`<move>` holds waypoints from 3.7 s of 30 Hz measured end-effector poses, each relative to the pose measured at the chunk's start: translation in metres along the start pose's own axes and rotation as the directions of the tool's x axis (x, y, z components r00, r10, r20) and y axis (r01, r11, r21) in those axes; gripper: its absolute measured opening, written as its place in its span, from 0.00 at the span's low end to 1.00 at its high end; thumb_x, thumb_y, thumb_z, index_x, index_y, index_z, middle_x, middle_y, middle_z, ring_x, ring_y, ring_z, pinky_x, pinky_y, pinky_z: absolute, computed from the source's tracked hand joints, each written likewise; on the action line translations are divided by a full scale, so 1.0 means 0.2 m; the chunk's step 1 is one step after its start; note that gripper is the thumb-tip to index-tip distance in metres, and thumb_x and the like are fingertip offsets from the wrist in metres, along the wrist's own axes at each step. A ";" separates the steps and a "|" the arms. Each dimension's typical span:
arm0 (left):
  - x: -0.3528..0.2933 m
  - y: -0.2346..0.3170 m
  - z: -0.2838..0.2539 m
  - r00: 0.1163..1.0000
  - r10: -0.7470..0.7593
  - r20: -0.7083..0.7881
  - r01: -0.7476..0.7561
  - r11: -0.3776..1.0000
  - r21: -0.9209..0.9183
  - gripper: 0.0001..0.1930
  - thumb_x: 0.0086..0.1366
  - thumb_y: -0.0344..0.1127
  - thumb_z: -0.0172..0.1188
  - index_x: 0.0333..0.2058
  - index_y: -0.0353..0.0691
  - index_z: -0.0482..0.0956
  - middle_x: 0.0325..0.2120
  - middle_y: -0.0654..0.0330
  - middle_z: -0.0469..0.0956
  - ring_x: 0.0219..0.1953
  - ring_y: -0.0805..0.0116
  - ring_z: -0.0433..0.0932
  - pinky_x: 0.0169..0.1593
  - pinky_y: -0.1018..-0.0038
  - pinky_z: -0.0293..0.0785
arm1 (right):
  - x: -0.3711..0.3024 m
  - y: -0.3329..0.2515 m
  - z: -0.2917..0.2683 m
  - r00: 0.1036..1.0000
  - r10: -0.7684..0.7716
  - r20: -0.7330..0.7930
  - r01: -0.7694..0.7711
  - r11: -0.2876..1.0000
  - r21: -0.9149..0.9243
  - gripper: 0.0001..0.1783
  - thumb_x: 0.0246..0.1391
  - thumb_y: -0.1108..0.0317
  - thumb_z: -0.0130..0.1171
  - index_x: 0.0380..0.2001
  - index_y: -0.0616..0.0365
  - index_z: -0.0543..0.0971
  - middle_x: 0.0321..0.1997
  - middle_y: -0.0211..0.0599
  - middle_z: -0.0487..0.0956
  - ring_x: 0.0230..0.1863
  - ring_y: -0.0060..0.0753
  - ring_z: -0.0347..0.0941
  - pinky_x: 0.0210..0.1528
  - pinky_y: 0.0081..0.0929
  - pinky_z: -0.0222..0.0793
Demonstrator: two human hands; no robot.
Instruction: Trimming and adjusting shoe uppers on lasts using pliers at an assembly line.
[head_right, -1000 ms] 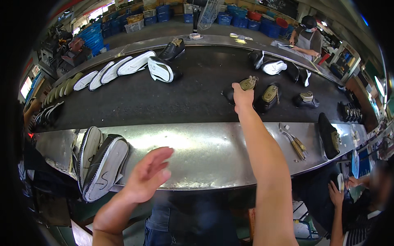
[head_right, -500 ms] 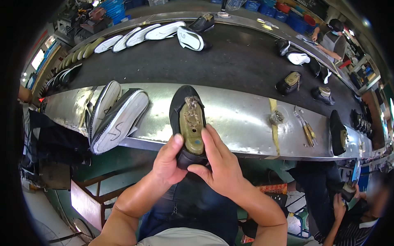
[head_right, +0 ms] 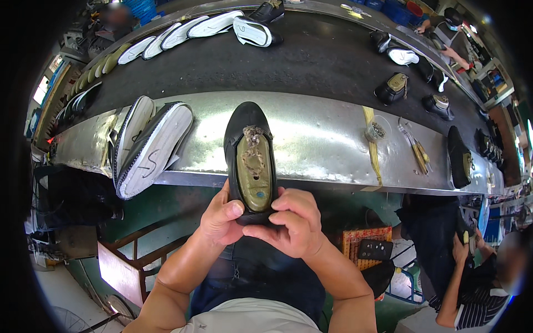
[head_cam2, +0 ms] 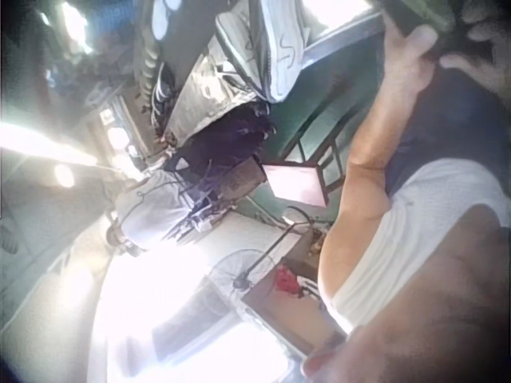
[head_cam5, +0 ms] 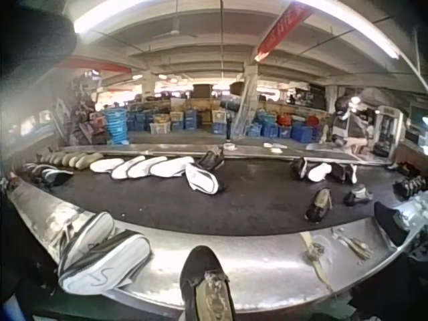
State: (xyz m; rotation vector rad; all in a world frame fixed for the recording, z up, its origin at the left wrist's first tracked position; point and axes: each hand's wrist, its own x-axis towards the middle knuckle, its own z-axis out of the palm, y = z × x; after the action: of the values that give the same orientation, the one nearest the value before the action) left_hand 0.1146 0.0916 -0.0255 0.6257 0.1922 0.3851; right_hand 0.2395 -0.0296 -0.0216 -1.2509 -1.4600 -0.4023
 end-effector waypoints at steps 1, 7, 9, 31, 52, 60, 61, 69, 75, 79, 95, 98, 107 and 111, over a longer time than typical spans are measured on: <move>0.00 0.00 0.00 1.000 0.014 0.005 -0.014 1.000 -0.016 0.48 0.54 0.43 0.76 0.68 0.37 0.57 0.57 0.47 0.74 0.59 0.51 0.77 0.63 0.55 0.75 | 0.02 0.01 0.00 1.000 0.000 -0.001 0.000 1.000 0.001 0.40 0.34 0.56 0.85 0.49 0.55 0.73 0.49 0.40 0.74 0.44 0.42 0.75 0.46 0.37 0.76; -0.05 0.00 0.01 0.996 -0.085 -0.004 0.084 0.992 -0.090 0.50 0.55 0.36 0.76 0.70 0.44 0.51 0.62 0.54 0.67 0.63 0.57 0.71 0.65 0.58 0.73 | 0.23 0.08 -0.01 0.951 -0.030 0.308 0.011 0.998 0.064 0.42 0.37 0.51 0.81 0.53 0.58 0.75 0.63 0.49 0.73 0.61 0.62 0.70 0.62 0.54 0.65; -0.06 -0.03 0.01 0.996 -0.089 0.020 0.091 0.991 -0.102 0.48 0.59 0.37 0.74 0.70 0.45 0.50 0.63 0.55 0.65 0.65 0.59 0.69 0.66 0.59 0.71 | 0.23 0.09 0.01 0.946 -0.030 0.323 -0.012 0.992 0.127 0.31 0.39 0.56 0.79 0.46 0.57 0.80 0.61 0.45 0.77 0.64 0.59 0.71 0.66 0.55 0.61; 0.27 1.04 -0.31 0.891 0.405 0.204 0.211 -0.769 0.604 0.42 0.58 0.42 0.72 0.66 0.30 0.64 0.62 0.39 0.71 0.63 0.38 0.71 0.66 0.58 0.67 | 0.51 0.99 -0.52 0.589 0.784 -0.196 -0.524 0.556 0.645 0.28 0.65 0.62 0.58 0.65 0.56 0.69 0.59 0.40 0.77 0.54 0.36 0.77 0.49 0.42 0.80; -0.12 0.77 -0.23 0.913 0.356 0.200 -0.156 -0.148 0.977 0.44 0.58 0.45 0.74 0.68 0.33 0.63 0.57 0.43 0.74 0.57 0.51 0.77 0.61 0.62 0.72 | -0.25 0.71 -1.39 0.471 0.882 -0.022 -0.545 0.272 -0.793 0.22 0.56 0.59 0.66 0.50 0.61 0.79 0.41 0.46 0.81 0.44 0.47 0.78 0.49 0.34 0.72; -0.49 0.11 -0.27 0.983 0.181 0.030 -0.161 0.774 0.612 0.51 0.57 0.48 0.75 0.70 0.32 0.55 0.52 0.45 0.78 0.50 0.55 0.83 0.55 0.60 0.80 | 0.18 0.68 -0.94 0.637 0.749 -0.185 -0.749 0.545 -0.376 0.14 0.57 0.67 0.57 0.45 0.63 0.77 0.37 0.45 0.82 0.39 0.40 0.80 0.45 0.35 0.73; -0.52 0.01 -0.25 0.994 0.106 -0.017 -0.068 0.747 0.661 0.50 0.56 0.48 0.76 0.70 0.30 0.59 0.60 0.52 0.73 0.56 0.68 0.75 0.61 0.69 0.70 | 0.26 0.73 -0.82 0.701 0.693 -0.165 -0.681 0.584 -0.442 0.15 0.58 0.65 0.58 0.44 0.63 0.77 0.39 0.50 0.82 0.42 0.48 0.80 0.47 0.39 0.73; -0.30 -0.63 -0.73 0.922 -0.282 -0.265 0.363 0.866 0.343 0.42 0.64 0.35 0.71 0.71 0.43 0.57 0.51 0.59 0.78 0.54 0.70 0.75 0.61 0.68 0.71 | 0.76 1.40 -0.19 0.769 0.635 0.074 -0.262 0.419 -0.869 0.28 0.57 0.54 0.67 0.48 0.70 0.75 0.50 0.56 0.78 0.54 0.59 0.75 0.55 0.46 0.74; -0.06 -0.69 -0.95 0.882 -0.313 -0.353 0.429 0.843 0.324 0.34 0.67 0.39 0.68 0.67 0.39 0.63 0.52 0.57 0.77 0.56 0.66 0.75 0.62 0.66 0.71 | 0.82 1.86 0.15 0.683 0.726 0.078 -0.186 0.276 -0.943 0.37 0.54 0.45 0.69 0.55 0.64 0.75 0.63 0.48 0.68 0.68 0.52 0.62 0.58 0.57 0.73; -0.01 -0.96 -1.43 0.913 -0.312 -0.263 0.320 0.947 -0.010 0.29 0.70 0.37 0.64 0.66 0.38 0.66 0.61 0.55 0.72 0.62 0.58 0.71 0.67 0.62 0.68 | 0.91 2.12 0.32 0.619 0.785 -0.004 -0.133 0.100 -0.986 0.50 0.49 0.36 0.69 0.63 0.65 0.70 0.66 0.48 0.64 0.73 0.62 0.52 0.62 0.72 0.66; 0.13 -0.85 -1.03 0.893 -0.384 -0.234 0.448 0.806 0.387 0.34 0.73 0.52 0.56 0.70 0.39 0.61 0.71 0.52 0.60 0.72 0.57 0.58 0.74 0.63 0.55 | 0.65 2.44 -0.77 0.163 0.893 -0.420 -0.965 0.057 -0.255 0.35 0.54 0.47 0.68 0.55 0.65 0.77 0.34 0.43 0.79 0.21 0.41 0.75 0.23 0.41 0.74; 0.15 -0.82 -0.83 0.836 -0.452 -0.312 0.549 0.709 0.443 0.38 0.70 0.51 0.63 0.71 0.38 0.59 0.68 0.50 0.65 0.71 0.58 0.62 0.73 0.65 0.59 | 0.85 2.33 -1.23 0.285 0.950 -0.128 -0.958 0.282 -0.043 0.09 0.60 0.59 0.63 0.35 0.51 0.79 0.23 0.29 0.77 0.18 0.26 0.72 0.18 0.25 0.65; -0.37 -0.80 -0.41 0.977 -0.174 -0.120 0.208 0.893 0.400 0.30 0.72 0.36 0.61 0.69 0.44 0.61 0.51 0.62 0.75 0.54 0.74 0.72 0.61 0.72 0.68 | 0.09 -0.08 -0.93 0.172 0.747 0.643 -0.974 0.226 -0.003 0.26 0.61 0.62 0.61 0.58 0.64 0.71 0.42 0.37 0.82 0.38 0.26 0.80 0.45 0.25 0.75; -0.58 -0.82 -0.30 0.998 0.055 -0.006 -0.031 0.655 0.755 0.33 0.69 0.35 0.64 0.68 0.45 0.60 0.66 0.57 0.60 0.64 0.68 0.64 0.67 0.68 0.61 | -0.68 -0.69 -0.93 -0.148 0.584 0.798 -0.982 -0.184 -0.047 0.20 0.68 0.68 0.52 0.59 0.64 0.71 0.47 0.39 0.82 0.38 0.20 0.75 0.43 0.23 0.73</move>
State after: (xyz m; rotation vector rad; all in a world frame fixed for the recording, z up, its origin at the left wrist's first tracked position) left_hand 0.0396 -0.0467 -0.1649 1.4687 0.3749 0.3511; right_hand 0.1936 -0.2938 -0.0261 -1.4947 -0.5100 1.6383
